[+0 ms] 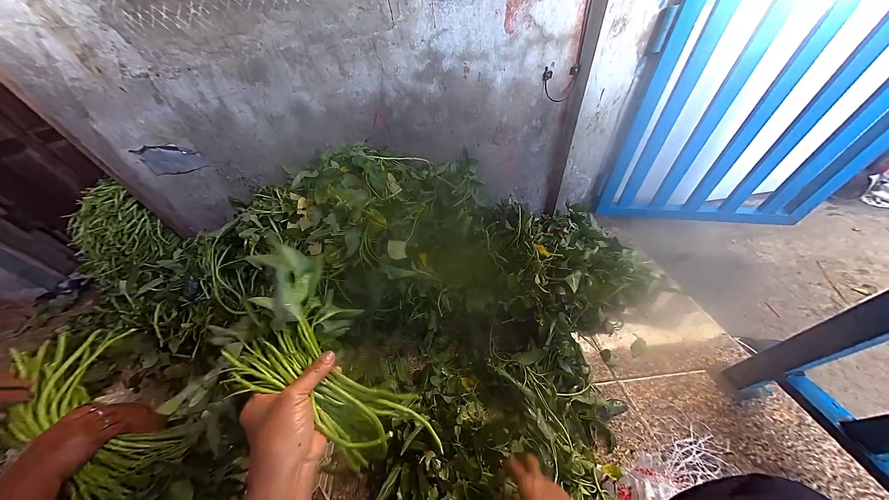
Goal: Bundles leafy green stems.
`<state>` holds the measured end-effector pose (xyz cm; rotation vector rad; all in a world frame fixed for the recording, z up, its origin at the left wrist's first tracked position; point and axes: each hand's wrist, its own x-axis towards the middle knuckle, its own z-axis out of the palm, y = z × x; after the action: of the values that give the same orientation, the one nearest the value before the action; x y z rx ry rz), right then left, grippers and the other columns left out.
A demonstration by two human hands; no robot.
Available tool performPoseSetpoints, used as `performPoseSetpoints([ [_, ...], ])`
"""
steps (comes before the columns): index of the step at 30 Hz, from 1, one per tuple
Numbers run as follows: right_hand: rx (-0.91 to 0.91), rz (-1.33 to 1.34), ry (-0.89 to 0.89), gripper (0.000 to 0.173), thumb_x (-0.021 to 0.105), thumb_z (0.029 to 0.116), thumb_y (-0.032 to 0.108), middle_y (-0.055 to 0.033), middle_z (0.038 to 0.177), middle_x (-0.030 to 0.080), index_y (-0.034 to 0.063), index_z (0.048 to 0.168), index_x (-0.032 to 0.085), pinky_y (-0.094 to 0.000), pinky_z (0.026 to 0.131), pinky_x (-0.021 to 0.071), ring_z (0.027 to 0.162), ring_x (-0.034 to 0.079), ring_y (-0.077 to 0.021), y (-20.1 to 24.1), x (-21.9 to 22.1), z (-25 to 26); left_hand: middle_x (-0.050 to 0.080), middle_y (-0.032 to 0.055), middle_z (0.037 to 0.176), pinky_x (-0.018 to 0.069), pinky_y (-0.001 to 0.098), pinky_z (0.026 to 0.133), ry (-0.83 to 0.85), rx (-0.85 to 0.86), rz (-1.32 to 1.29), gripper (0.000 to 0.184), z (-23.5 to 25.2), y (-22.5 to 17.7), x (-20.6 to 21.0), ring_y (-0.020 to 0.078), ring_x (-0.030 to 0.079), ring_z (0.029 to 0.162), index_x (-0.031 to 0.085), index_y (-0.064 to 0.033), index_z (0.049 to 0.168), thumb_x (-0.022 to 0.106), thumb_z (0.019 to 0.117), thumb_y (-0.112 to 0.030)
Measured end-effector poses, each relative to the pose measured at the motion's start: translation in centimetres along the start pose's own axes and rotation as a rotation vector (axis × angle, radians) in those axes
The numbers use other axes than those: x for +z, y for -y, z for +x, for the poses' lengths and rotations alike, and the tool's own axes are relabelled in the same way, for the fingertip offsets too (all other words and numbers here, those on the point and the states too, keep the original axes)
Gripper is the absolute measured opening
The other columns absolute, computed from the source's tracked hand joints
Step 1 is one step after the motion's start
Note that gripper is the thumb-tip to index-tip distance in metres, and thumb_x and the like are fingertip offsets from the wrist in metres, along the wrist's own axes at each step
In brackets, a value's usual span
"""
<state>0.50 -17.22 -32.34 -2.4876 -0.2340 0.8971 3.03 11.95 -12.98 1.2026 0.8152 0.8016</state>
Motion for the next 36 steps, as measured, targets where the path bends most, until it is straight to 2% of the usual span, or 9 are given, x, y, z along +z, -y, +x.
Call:
performPoseSetpoints([
  [5, 0.422, 0.126, -0.474, 0.048, 0.058, 0.0978, 0.016, -0.0295, 0.148, 0.048, 0.0025, 0.144, 0.054, -0.064, 0.095, 0.0526, 0.127, 0.055, -0.051, -6.0, -1.8, 9.1, 0.071, 0.0203, 0.082, 0.0645, 0.0429, 0.059, 0.149, -0.183, 0.01, 0.034, -1.0, 0.5, 0.3, 0.0289, 0.073, 0.065, 0.056, 0.0081, 0.116, 0.072, 0.0854, 0.01],
  [10, 0.645, 0.301, -0.753, 0.044, 0.059, 0.0945, 0.006, -0.0343, 0.147, 0.042, 0.004, 0.138, 0.056, -0.0633, 0.091, 0.0543, 0.122, 0.058, -0.0523, -9.5, 0.7, 8.4, 0.072, 0.0205, 0.08, 0.0643, 0.0422, 0.058, 0.178, -0.166, 0.028, 0.033, -1.3, 0.7, 0.2, 0.0293, 0.073, 0.063, 0.057, 0.0086, 0.113, 0.07, 0.0837, 0.014],
  [15, 0.583, 0.186, -0.281, 0.057, 0.052, 0.1008, 0.05, -0.0298, 0.133, 0.063, 0.0007, 0.123, 0.07, -0.0643, 0.098, 0.0491, 0.124, 0.061, -0.0457, -9.1, 4.8, 5.5, 0.071, 0.0201, 0.078, 0.064, 0.0425, 0.056, 0.185, -0.173, 0.023, 0.033, -1.7, 0.8, 0.7, 0.0289, 0.072, 0.061, 0.056, 0.0081, 0.113, 0.071, 0.0841, 0.013],
  [20, 0.544, 0.195, -0.298, 0.047, 0.057, 0.0969, 0.04, -0.0245, 0.136, 0.061, 0.0022, 0.122, 0.07, -0.0627, 0.102, 0.0446, 0.13, 0.056, -0.0411, -5.9, 4.8, 4.3, 0.07, 0.0203, 0.078, 0.0638, 0.0422, 0.056, 0.201, -0.233, -0.012, 0.031, -2.1, 1.0, 0.9, 0.0285, 0.071, 0.061, 0.056, 0.008, 0.113, 0.07, 0.0854, 0.012],
  [23, 0.335, 0.497, -0.54, 0.036, 0.057, 0.0974, 0.027, -0.0275, 0.111, 0.067, -0.0056, 0.111, 0.067, -0.0627, 0.092, 0.0487, 0.106, 0.065, -0.0422, -4.1, 2.9, 3.5, 0.07, 0.0211, 0.078, 0.0637, 0.0424, 0.057, 0.228, -0.231, -0.001, 0.033, -2.0, 1.3, 0.6, 0.0296, 0.071, 0.061, 0.056, 0.0088, 0.111, 0.071, 0.0829, 0.013],
  [26, 0.053, 0.898, -0.702, 0.019, 0.066, 0.094, 0.012, -0.015, 0.082, 0.064, -0.0061, 0.099, 0.065, -0.0453, 0.072, 0.0546, 0.075, 0.063, -0.0243, -2.4, 0.9, 3.3, 0.071, 0.0222, 0.08, 0.0636, 0.0416, 0.058, 0.264, -0.177, 0.04, 0.035, -2.3, 1.9, 0.7, 0.0302, 0.072, 0.063, 0.057, 0.0106, 0.107, 0.075, 0.0772, 0.015],
  [29, -0.132, 1.116, -0.796, 0.007, 0.067, 0.0925, 0.004, -0.0066, 0.082, 0.067, -0.0016, 0.096, 0.065, -0.0302, 0.072, 0.0563, 0.076, 0.065, -0.0122, 1.1, -2.0, 2.2, 0.074, 0.0214, 0.085, 0.0643, 0.0396, 0.064, 0.303, -0.108, 0.107, 0.034, -3.5, 3.1, 1.3, 0.0295, 0.074, 0.069, 0.061, 0.0109, 0.104, 0.079, 0.0752, 0.013],
  [33, -0.373, 1.06, -0.862, 0.015, 0.062, 0.0971, 0.005, -0.0123, 0.101, 0.066, -0.0041, 0.109, 0.062, -0.0324, 0.065, 0.0643, 0.073, 0.071, -0.0174, 6.7, -4.4, 0.3, 0.073, 0.0123, 0.075, 0.0635, 0.0358, 0.064, 0.371, -0.007, 0.23, 0.033, -5.5, 5.8, 2.1, 0.0216, 0.073, 0.067, 0.065, 0.005, 0.093, 0.084, 0.0661, 0.005],
  [36, -0.541, 0.902, -0.931, 0.011, 0.067, 0.0931, 0.006, -0.0087, 0.092, 0.065, -0.0015, 0.102, 0.065, -0.0272, 0.061, 0.0585, 0.069, 0.065, -0.0122, 9.3, -3.8, 0.7, 0.073, 0.0143, 0.076, 0.0641, 0.0363, 0.064, 0.461, -0.091, 0.226, 0.036, -6.8, 6.9, 2.4, 0.023, 0.073, 0.066, 0.065, 0.0062, 0.095, 0.086, 0.0648, 0.007],
])
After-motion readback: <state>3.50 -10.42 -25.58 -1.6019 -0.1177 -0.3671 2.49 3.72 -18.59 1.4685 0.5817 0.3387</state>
